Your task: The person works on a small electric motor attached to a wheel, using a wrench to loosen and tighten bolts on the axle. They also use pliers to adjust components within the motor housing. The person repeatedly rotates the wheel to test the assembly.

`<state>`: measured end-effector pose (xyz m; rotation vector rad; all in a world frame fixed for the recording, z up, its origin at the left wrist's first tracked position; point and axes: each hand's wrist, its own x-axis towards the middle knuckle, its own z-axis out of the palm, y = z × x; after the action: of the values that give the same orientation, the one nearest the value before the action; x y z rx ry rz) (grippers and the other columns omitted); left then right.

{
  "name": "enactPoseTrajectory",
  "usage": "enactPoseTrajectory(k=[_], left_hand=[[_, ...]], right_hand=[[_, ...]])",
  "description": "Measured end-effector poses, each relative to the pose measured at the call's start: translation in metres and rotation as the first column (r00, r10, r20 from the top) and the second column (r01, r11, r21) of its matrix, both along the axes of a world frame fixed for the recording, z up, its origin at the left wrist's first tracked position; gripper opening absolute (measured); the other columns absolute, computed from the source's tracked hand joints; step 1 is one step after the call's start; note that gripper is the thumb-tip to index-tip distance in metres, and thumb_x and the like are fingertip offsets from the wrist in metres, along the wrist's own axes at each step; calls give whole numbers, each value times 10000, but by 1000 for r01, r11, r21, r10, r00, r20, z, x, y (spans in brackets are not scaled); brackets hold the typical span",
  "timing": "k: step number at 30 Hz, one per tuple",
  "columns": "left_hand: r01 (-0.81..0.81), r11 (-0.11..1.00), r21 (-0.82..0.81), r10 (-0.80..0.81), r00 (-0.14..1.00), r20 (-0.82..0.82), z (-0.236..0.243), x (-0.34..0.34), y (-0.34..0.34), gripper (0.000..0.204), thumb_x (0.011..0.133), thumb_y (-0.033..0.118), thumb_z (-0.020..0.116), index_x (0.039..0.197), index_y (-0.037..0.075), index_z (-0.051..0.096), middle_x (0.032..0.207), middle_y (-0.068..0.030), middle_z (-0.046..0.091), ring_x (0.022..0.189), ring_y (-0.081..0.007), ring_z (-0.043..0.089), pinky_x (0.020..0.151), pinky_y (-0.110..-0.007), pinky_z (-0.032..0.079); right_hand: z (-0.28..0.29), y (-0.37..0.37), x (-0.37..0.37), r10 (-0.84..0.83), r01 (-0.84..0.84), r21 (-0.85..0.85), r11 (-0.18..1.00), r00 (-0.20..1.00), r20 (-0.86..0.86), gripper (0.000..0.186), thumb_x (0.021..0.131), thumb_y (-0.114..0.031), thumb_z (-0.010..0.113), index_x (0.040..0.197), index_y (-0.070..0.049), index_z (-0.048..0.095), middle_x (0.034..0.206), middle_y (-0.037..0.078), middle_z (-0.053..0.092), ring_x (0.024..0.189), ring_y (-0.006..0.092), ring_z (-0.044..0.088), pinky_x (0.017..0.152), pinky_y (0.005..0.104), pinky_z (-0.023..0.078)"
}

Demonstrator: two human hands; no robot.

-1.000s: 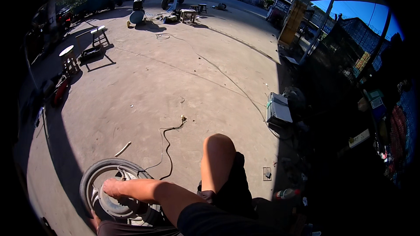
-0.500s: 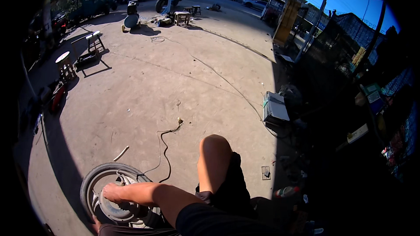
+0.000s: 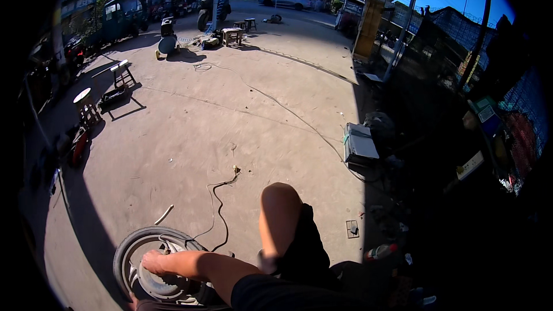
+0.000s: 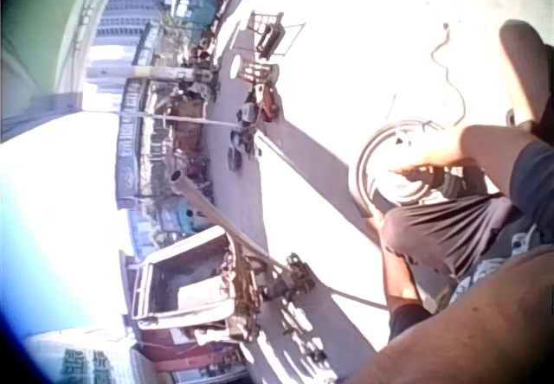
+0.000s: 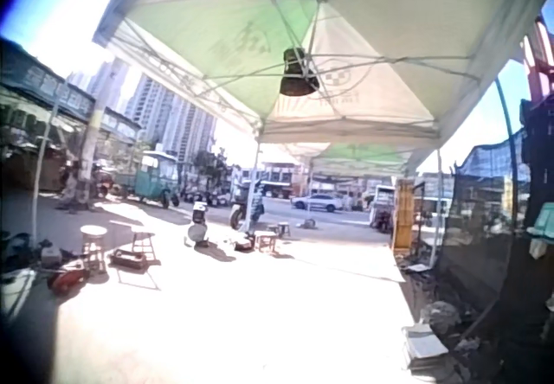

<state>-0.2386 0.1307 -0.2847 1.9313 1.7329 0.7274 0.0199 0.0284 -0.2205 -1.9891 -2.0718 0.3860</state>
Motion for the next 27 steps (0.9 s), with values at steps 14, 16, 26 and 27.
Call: enactPoseTrajectory(k=[14,16,26,27], left_hand=[[29,1000,0,-29,999,27,6,3,-4,676,922,436,632,1343,-73,487,1323,-221,579,1177,-336,577,1017,-391,427],[26,1000,-6,-26,999,32,5,3,-6,675,922,434,632,1341,-74,488,1323,-222,579,1177,-336,577,1018,-391,427],[41,999,-13,-41,999,33,5,8,-8,666,924,424,630,1334,-83,492,1320,-227,580,1181,-336,576,1023,-389,423],[41,999,-14,-40,999,34,4,1,-7,665,924,423,630,1333,-84,492,1320,-228,580,1181,-336,576,1024,-389,423]], right_hand=[[-4,3,-10,44,-44,11,999,999,31,134,750,-87,627,807,-32,736,869,185,715,885,329,697,748,421,563],[-4,0,-9,42,-43,30,999,998,46,129,737,-82,638,804,-30,735,863,186,714,885,334,695,755,422,562],[1,-6,-7,35,-34,34,999,999,-17,186,649,-79,713,826,-24,725,899,182,705,914,334,687,780,420,561],[9,-6,-10,41,-40,18,999,999,-25,193,651,-82,715,834,-22,724,915,182,706,925,331,686,786,419,561]])
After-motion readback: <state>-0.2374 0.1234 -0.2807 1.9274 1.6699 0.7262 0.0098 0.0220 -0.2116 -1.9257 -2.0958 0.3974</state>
